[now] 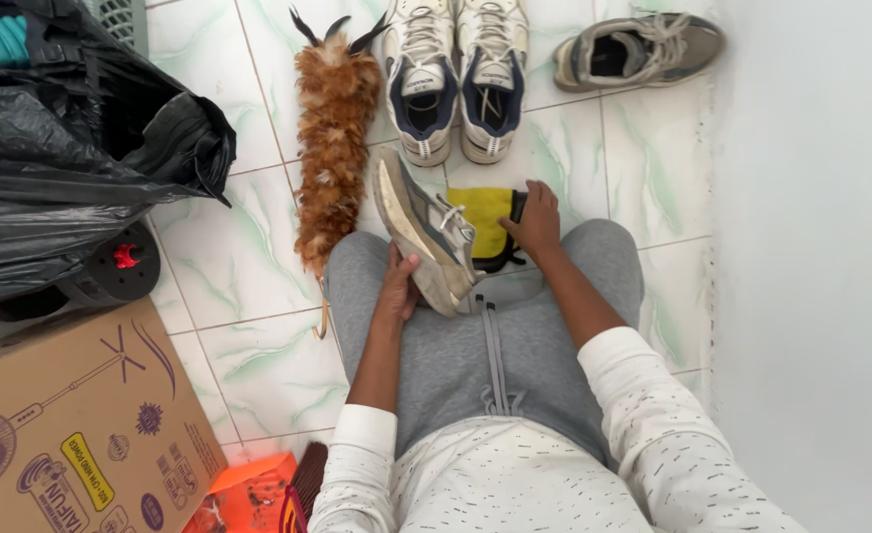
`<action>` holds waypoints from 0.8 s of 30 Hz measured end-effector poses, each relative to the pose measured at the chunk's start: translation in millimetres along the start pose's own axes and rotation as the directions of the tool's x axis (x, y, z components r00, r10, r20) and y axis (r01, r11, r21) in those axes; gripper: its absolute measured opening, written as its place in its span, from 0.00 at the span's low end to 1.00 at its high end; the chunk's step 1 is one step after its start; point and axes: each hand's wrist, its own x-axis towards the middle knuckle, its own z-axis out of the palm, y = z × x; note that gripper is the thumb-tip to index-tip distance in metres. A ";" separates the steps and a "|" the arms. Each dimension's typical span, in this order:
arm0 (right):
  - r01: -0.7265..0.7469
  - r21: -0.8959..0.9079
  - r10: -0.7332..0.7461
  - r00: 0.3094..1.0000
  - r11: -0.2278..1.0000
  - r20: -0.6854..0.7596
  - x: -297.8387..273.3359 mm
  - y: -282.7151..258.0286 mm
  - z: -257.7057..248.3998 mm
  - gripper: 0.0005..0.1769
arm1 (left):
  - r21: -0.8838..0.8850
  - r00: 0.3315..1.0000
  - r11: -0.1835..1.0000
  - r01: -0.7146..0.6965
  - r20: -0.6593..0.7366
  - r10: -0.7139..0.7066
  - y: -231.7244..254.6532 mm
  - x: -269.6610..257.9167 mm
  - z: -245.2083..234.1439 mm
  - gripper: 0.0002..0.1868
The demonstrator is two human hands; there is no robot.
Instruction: The person sits on the floor and cleans several pairs of sneakers. They use a feather duster to remove loose dust and a yellow cloth to wipe the surfaces of each shoe. The shoes are handled one at a time and placed back on the floor after cleaning.
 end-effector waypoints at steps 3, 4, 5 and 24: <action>0.072 -0.095 -0.070 0.997 0.993 0.028 15.9 -11.3 3.3 0.59 | 0.018 0.996 0.998 0.067 -0.056 -0.066 -1.6 9.6 -1.6 0.59; 0.057 -0.106 -0.050 0.996 0.993 0.069 19.2 -14.0 5.0 0.60 | 0.019 0.998 0.999 0.045 -0.040 -0.044 -2.3 13.7 -1.6 0.58; 0.047 -0.116 -0.037 0.995 0.992 0.088 19.1 -16.2 7.7 0.57 | 0.020 1.000 1.000 0.020 -0.024 -0.020 -3.7 15.2 -2.1 0.58; -0.110 0.693 0.209 0.976 0.713 -0.060 -109.2 -75.4 -147.8 0.36 | 0.183 0.992 0.979 -0.089 -0.069 0.103 -11.4 14.9 34.4 0.54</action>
